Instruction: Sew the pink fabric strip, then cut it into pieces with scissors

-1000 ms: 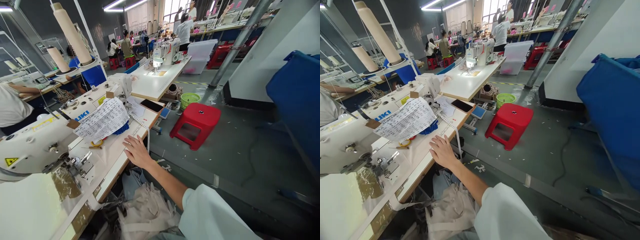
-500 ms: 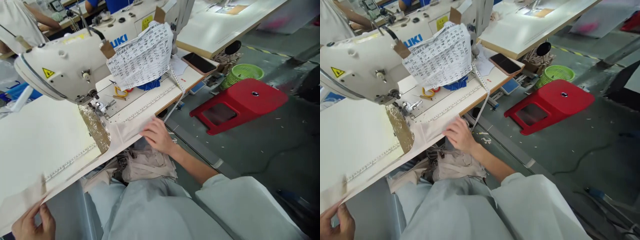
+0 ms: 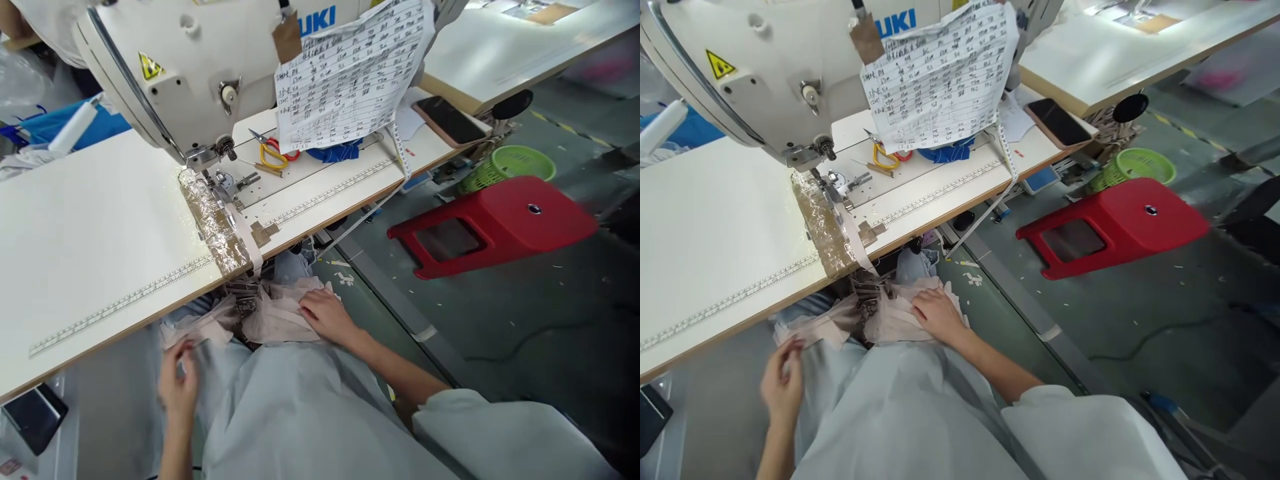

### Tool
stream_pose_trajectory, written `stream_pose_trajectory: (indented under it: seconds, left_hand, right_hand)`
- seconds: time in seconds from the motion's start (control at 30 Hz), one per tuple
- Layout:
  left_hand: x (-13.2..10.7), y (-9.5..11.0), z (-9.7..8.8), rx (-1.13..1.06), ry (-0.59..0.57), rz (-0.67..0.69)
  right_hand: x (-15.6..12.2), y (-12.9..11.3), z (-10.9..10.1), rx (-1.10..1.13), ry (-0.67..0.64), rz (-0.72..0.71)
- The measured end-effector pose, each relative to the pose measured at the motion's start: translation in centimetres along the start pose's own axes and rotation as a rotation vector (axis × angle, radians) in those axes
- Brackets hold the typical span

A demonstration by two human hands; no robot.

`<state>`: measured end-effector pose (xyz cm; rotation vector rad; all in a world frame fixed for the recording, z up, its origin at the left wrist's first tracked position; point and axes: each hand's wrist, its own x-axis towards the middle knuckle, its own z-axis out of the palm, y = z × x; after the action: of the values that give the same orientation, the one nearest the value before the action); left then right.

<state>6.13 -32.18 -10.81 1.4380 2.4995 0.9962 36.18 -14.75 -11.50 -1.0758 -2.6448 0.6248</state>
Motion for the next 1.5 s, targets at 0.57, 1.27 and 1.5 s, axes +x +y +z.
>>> stream_pose_trajectory:
  seconds: [0.57, 1.27, 1.5]
  left_hand:
    - [0.1, 6.8, 9.8, -0.103, -0.784, 0.792]
    - [3.8, 15.7, 6.7, -1.259, -0.649, -0.561]
    - [9.1, 17.5, -0.8, -0.905, -1.231, -0.274]
  right_hand:
    - [-1.7, 0.3, 1.6, 0.093, 0.005, 0.197]
    - [2.9, -5.3, -6.4, 0.401, 0.262, -0.034]
    - [6.8, -4.9, -9.2, 0.708, -0.083, -0.393]
